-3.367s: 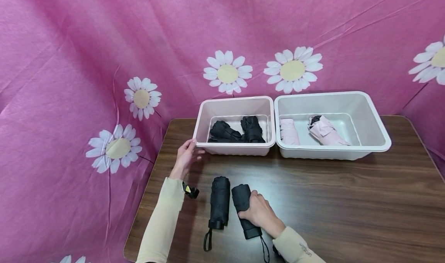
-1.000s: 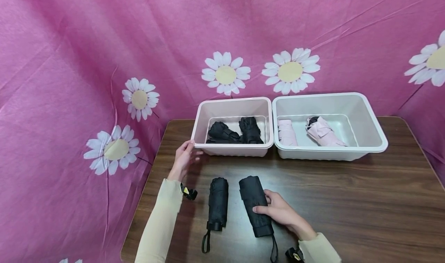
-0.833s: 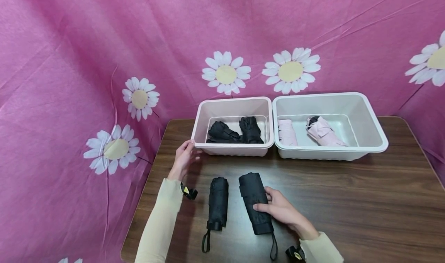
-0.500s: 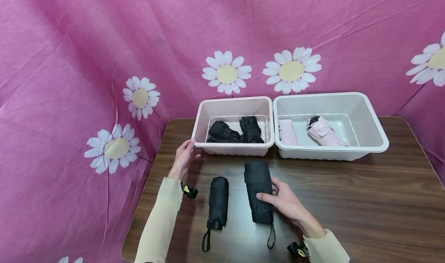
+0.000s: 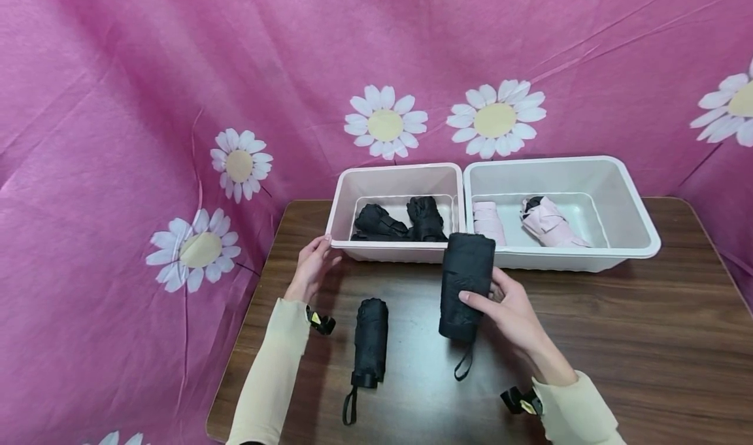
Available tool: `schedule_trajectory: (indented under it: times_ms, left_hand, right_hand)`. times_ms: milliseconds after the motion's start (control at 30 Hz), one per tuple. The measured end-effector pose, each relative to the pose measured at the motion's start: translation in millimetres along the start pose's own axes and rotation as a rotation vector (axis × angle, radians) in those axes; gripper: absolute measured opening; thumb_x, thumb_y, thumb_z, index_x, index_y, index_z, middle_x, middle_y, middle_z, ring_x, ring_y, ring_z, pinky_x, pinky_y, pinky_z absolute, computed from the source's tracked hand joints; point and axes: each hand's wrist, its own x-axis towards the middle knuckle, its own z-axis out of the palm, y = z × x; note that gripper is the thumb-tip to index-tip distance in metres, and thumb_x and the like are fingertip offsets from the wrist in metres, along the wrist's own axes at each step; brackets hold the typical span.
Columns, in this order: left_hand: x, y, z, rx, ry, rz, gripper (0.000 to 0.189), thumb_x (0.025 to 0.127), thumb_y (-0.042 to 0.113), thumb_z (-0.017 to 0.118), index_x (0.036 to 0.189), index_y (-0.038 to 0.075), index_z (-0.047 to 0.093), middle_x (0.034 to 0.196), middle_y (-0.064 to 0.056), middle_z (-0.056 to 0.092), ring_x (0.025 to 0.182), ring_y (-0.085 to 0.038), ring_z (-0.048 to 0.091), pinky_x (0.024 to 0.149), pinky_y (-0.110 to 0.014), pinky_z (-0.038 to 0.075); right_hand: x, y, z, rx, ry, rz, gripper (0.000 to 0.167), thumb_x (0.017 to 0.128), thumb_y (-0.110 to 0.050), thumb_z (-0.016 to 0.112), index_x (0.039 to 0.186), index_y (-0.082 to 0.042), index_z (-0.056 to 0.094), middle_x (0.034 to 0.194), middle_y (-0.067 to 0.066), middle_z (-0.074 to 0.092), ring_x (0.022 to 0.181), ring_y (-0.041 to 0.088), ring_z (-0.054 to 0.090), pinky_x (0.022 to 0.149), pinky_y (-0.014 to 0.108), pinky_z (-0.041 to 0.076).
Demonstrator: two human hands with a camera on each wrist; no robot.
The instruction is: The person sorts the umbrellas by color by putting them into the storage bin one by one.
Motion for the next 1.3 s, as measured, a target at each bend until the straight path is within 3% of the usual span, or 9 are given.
schedule_trajectory:
  times_ms: [100, 300, 567, 700, 833, 933, 1133, 1300]
  left_hand:
    - [0.5, -0.9, 0.5, -0.009, 0.005, -0.001, 0.04, 0.101, 0.019, 0.049, 0.133, -0.005, 0.046, 0.129, -0.019, 0.056, 0.102, -0.022, 0.062, 0.084, -0.03, 0.055]
    - [0.9, -2.3, 0.5, -0.02, 0.012, 0.001, 0.038, 0.102, 0.015, 0.047, 0.134, -0.006, 0.045, 0.139, -0.025, 0.048, 0.106, -0.021, 0.06, 0.1, -0.04, 0.049]
    - [1.9, -3.0, -0.2, -0.011, 0.012, 0.006, 0.04, 0.102, 0.018, 0.048, 0.134, -0.006, 0.045, 0.14, -0.025, 0.046, 0.104, -0.017, 0.061, 0.088, -0.029, 0.054]
    - [2.5, -3.3, -0.5, 0.004, 0.006, 0.01, 0.041, 0.102, 0.018, 0.047, 0.135, -0.007, 0.044, 0.141, -0.026, 0.046, 0.099, -0.012, 0.063, 0.092, -0.031, 0.053]
    - [3.8, -4.1, -0.7, -0.005, 0.007, 0.009, 0.04, 0.102, 0.018, 0.048, 0.134, -0.007, 0.045, 0.131, -0.021, 0.054, 0.099, -0.013, 0.063, 0.099, -0.038, 0.05]
    - [5.1, -4.8, -1.0, -0.01, 0.002, 0.015, 0.041, 0.102, 0.018, 0.049, 0.134, -0.007, 0.045, 0.126, -0.017, 0.056, 0.101, -0.015, 0.062, 0.105, -0.044, 0.045]
    - [6.5, -5.7, -1.3, -0.008, 0.004, 0.022, 0.04, 0.101, 0.019, 0.05, 0.132, -0.007, 0.047, 0.117, -0.011, 0.059, 0.093, -0.011, 0.063, 0.101, -0.041, 0.049]
    - [6.1, -5.1, -1.1, -0.013, 0.008, 0.022, 0.039, 0.101, 0.018, 0.05, 0.131, -0.007, 0.048, 0.104, -0.003, 0.061, 0.086, -0.007, 0.065, 0.1, -0.04, 0.05]
  right_hand:
    - [2.3, -5.5, -6.4, -0.001, 0.016, -0.016, 0.054, 0.087, -0.01, 0.07, 0.134, 0.002, 0.046, 0.101, -0.017, 0.069, 0.095, 0.001, 0.066, 0.08, 0.018, 0.053]
    - [7.4, -16.5, -15.5, 0.024, 0.067, -0.092, 0.051, 0.086, -0.007, 0.071, 0.133, -0.004, 0.05, 0.107, -0.018, 0.067, 0.099, -0.001, 0.063, 0.083, 0.013, 0.05]
    - [19.4, -31.7, -20.1, 0.124, 0.129, -0.189, 0.057, 0.085, 0.0, 0.07, 0.137, -0.004, 0.048, 0.123, -0.009, 0.059, 0.113, -0.001, 0.056, 0.093, 0.008, 0.044]
    - [25.1, -38.7, -23.8, 0.275, 0.098, -0.198, 0.056, 0.085, 0.008, 0.065, 0.137, -0.006, 0.048, 0.125, -0.006, 0.059, 0.112, 0.001, 0.059, 0.089, 0.013, 0.05]
    - [30.7, -44.5, -29.9, 0.443, 0.051, -0.187, 0.051, 0.087, 0.015, 0.056, 0.132, -0.009, 0.05, 0.121, -0.003, 0.063, 0.103, 0.005, 0.063, 0.082, 0.018, 0.054]
    - [35.4, -48.7, -34.7, 0.499, 0.041, -0.182, 0.048, 0.088, 0.015, 0.054, 0.129, -0.008, 0.05, 0.118, -0.001, 0.064, 0.102, 0.006, 0.063, 0.081, 0.019, 0.055]
    - [45.2, -54.9, -41.8, 0.541, 0.044, -0.204, 0.046, 0.088, 0.013, 0.058, 0.129, -0.007, 0.053, 0.114, 0.002, 0.067, 0.101, 0.009, 0.065, 0.078, 0.022, 0.056]
    - [56.2, -58.2, -42.1, 0.499, 0.112, -0.197, 0.04, 0.085, 0.009, 0.065, 0.122, -0.005, 0.058, 0.108, 0.003, 0.068, 0.096, 0.01, 0.066, 0.075, 0.022, 0.057]
